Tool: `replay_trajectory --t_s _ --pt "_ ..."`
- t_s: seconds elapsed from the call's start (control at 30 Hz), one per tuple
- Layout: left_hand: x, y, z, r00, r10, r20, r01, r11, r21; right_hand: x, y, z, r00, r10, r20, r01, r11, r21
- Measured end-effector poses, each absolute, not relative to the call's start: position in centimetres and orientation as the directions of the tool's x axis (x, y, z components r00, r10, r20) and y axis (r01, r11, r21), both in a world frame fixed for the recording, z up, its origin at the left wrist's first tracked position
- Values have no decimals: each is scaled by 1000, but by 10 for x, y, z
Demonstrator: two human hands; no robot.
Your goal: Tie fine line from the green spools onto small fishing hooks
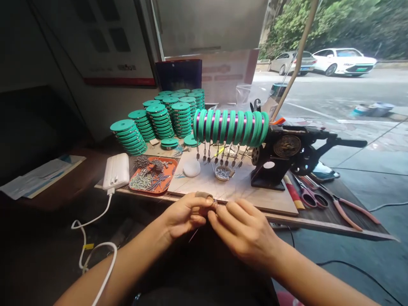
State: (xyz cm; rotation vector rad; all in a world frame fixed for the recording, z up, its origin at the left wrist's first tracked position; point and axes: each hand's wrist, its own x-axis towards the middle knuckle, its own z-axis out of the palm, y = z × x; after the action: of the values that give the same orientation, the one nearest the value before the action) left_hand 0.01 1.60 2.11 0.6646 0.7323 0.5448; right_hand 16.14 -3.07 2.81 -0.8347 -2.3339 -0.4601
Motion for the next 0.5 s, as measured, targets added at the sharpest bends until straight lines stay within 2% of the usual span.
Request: replay_trajectory --t_s 0.07,0.13,0.2,0.23,0.27,0.3,0.33,0.4,0.47,0.5 --pt "1 16 19 634 652 -416 -216 666 714 159 -34 20 -678 387 625 637 733 238" --pt "1 14 18 623 664 -413 -223 657 720 152 -37 18 -690 382 615 611 763 211" --pt "1 11 16 530 776 -341 -171 492 854 147 -39 23 -654 445 612 566 825 5" --pt "1 10 15 460 856 -236 -94 311 946 145 -39 28 -625 493 606 535 835 -128" --pt "0 8 13 396 915 -72 20 70 997 144 -38 34 -595 542 593 509 826 -244" --pt "-1 7 10 354 925 135 153 -200 968 143 -34 40 -557 598 577 492 797 -351" --pt "-2 6 7 340 877 340 278 -438 855 143 -28 47 -509 665 546 485 746 -457" --pt "-5 4 1 348 688 637 444 -720 534 140 -7 59 -387 814 433 467 578 -669" --pt "-7 2 -3 370 498 784 537 -803 257 135 17 68 -303 919 252 386 360 -849" --pt "-7 2 -2 388 447 806 553 -812 184 131 27 71 -306 934 182 364 292 -885"
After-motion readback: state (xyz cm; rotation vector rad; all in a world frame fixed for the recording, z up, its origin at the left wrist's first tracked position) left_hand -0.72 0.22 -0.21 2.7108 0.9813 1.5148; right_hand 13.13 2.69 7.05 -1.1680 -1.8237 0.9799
